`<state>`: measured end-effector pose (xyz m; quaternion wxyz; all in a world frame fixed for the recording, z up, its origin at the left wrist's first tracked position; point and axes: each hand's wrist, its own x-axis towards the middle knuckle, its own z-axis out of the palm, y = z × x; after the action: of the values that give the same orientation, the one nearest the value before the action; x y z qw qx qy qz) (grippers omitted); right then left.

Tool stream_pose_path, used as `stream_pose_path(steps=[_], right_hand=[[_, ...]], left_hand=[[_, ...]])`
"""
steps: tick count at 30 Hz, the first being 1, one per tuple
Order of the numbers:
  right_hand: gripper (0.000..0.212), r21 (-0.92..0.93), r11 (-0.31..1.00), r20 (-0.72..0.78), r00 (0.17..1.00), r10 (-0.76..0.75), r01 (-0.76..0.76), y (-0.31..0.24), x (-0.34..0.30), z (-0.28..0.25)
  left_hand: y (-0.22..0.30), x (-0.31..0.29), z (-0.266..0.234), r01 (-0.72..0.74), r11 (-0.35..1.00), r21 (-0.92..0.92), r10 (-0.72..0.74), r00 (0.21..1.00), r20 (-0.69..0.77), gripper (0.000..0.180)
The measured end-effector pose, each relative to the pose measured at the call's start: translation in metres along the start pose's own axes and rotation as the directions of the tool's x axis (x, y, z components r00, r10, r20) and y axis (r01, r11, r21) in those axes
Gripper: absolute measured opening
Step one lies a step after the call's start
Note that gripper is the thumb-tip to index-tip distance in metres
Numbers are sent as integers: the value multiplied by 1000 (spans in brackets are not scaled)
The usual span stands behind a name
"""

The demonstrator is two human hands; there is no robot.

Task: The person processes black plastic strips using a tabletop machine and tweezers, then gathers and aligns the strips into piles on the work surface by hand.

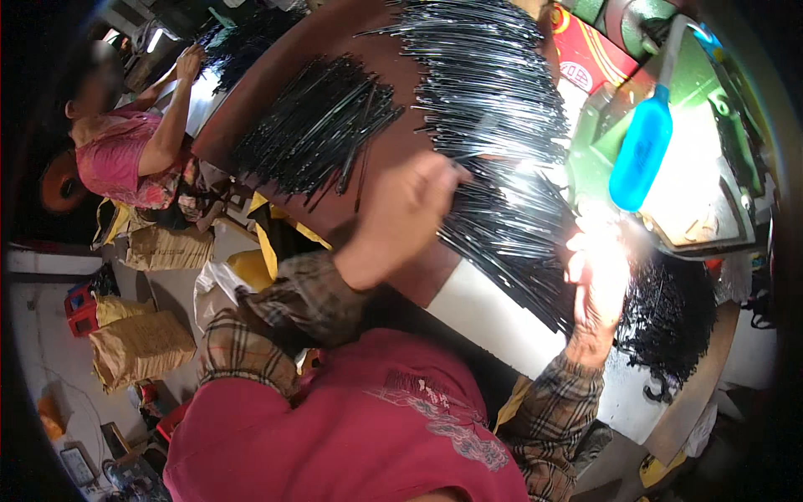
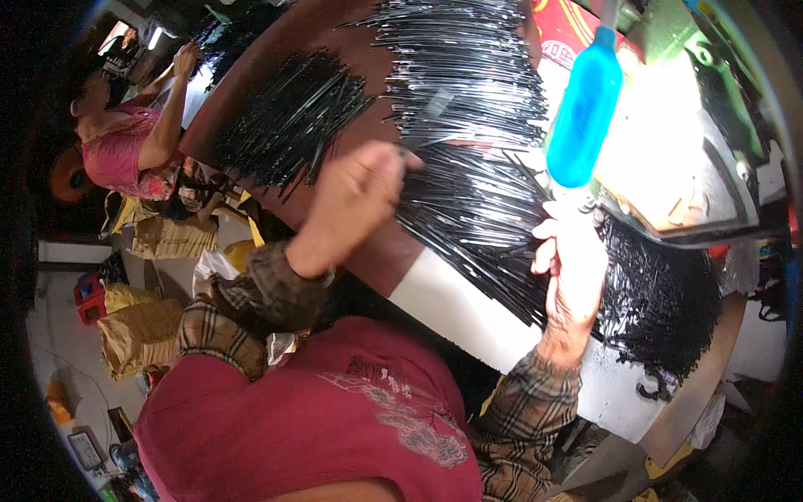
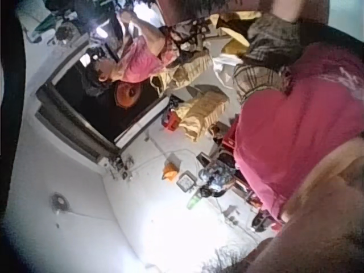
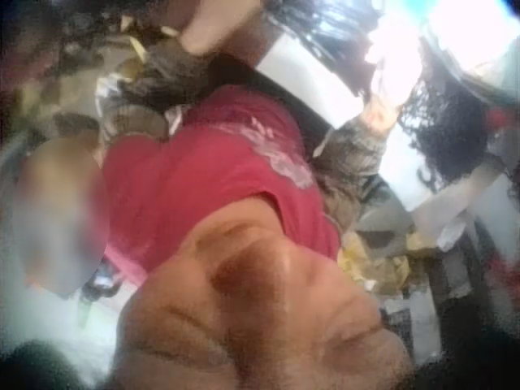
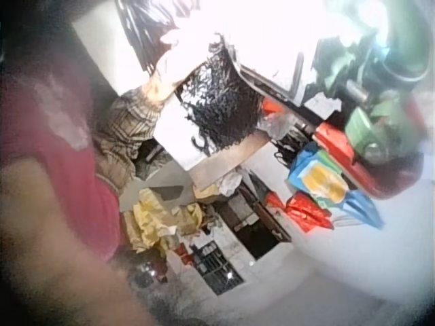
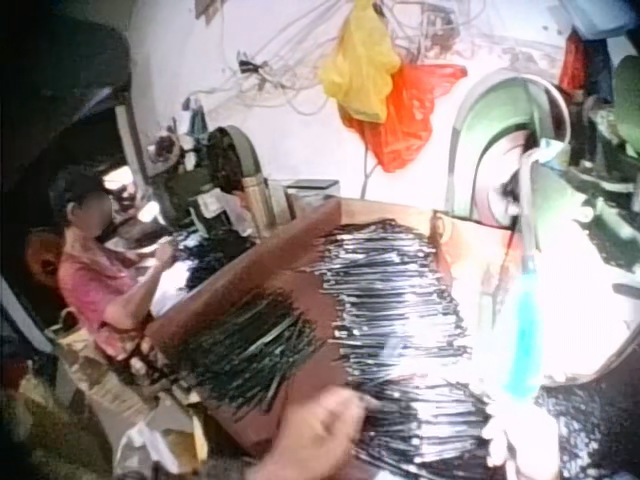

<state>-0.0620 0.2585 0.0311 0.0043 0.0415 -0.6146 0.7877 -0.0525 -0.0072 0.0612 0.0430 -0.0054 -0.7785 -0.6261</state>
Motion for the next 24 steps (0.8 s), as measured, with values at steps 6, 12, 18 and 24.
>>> stream_pose_path(steps=[6,12,18,24], right_hand=[[31,-69,997,-75,997,33,-38,-1,2,-1],[25,-493,867,-283,927,-245,78,9,5,5],[14,-703,711,-365,846,-389,23,10,8,9],[15,-551,824,-367,848,-382,132,8,7,10]], left_hand=[[-45,20,-82,-69,272,960,438,897,-60,47],[-57,35,-134,-99,-85,991,295,948,120,50],[-57,35,-142,-222,47,974,295,935,199,50],[-39,22,-118,-241,181,953,379,912,159,43]])
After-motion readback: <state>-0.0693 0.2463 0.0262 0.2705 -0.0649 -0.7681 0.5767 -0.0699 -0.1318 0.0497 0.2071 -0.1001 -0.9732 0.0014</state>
